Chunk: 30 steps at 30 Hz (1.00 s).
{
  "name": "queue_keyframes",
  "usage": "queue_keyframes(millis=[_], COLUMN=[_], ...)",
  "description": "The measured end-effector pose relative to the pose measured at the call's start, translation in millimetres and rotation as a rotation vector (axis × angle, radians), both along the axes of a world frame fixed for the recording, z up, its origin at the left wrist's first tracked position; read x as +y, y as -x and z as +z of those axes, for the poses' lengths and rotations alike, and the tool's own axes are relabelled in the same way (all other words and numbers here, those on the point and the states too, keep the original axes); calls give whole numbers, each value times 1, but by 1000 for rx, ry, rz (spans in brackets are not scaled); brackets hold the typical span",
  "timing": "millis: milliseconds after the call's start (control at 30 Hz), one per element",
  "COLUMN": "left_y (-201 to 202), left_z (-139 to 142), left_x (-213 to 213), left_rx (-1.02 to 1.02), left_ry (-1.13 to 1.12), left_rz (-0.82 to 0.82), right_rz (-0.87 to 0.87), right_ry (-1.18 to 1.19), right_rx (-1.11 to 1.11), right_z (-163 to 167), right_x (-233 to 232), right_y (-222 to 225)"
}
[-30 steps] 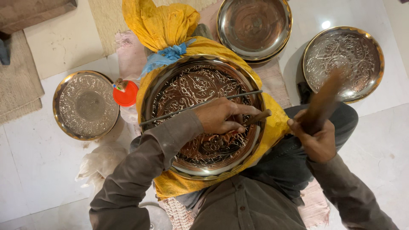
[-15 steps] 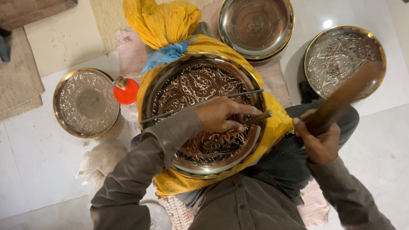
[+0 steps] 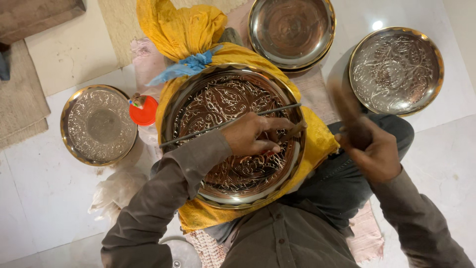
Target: The person sits cross-legged on the floor with an embossed brass tray resting on a cloth pad on their lap. They hold a chisel against the tray's engraved surface with one hand and strike it with a wooden mallet held in the other hand, working the design across the tray.
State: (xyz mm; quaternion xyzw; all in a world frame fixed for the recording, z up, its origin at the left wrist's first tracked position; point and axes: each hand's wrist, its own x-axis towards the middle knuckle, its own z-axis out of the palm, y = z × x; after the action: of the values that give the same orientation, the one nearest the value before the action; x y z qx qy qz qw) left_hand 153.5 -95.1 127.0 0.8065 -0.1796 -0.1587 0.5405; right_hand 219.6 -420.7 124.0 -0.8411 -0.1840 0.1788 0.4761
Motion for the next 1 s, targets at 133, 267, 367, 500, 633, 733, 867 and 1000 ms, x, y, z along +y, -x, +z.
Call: queue_keyframes(millis=[133,267,367,500,633,733,867,1000], left_y=[-1,-1,0,-1,0,0,1,0], left_z=[2,5,7,7,7,8,8,9], left_x=[1,1,1,1,1,1,0,0], left_rx=[-8,91,-11,-47,30,13,-62,49], left_ry=[5,-80,-27,-16,-53,-57,8,-41], left_rz=[-9,-13,0,7,3,-2,8,16], right_rz=[-2,99,-39,171,59,98,-48,191], right_ry=[-57,224,-76,522,-130,176,-16,526], right_rx=[-25,-219,52,-418,65,-120,58,-526], right_z=[1,4,4,1,0,1,1,-1], right_x=[3,6,7,4,2,3,5,7], right_y=[-7,-8,-6,-6,-9,-9,-7,-6])
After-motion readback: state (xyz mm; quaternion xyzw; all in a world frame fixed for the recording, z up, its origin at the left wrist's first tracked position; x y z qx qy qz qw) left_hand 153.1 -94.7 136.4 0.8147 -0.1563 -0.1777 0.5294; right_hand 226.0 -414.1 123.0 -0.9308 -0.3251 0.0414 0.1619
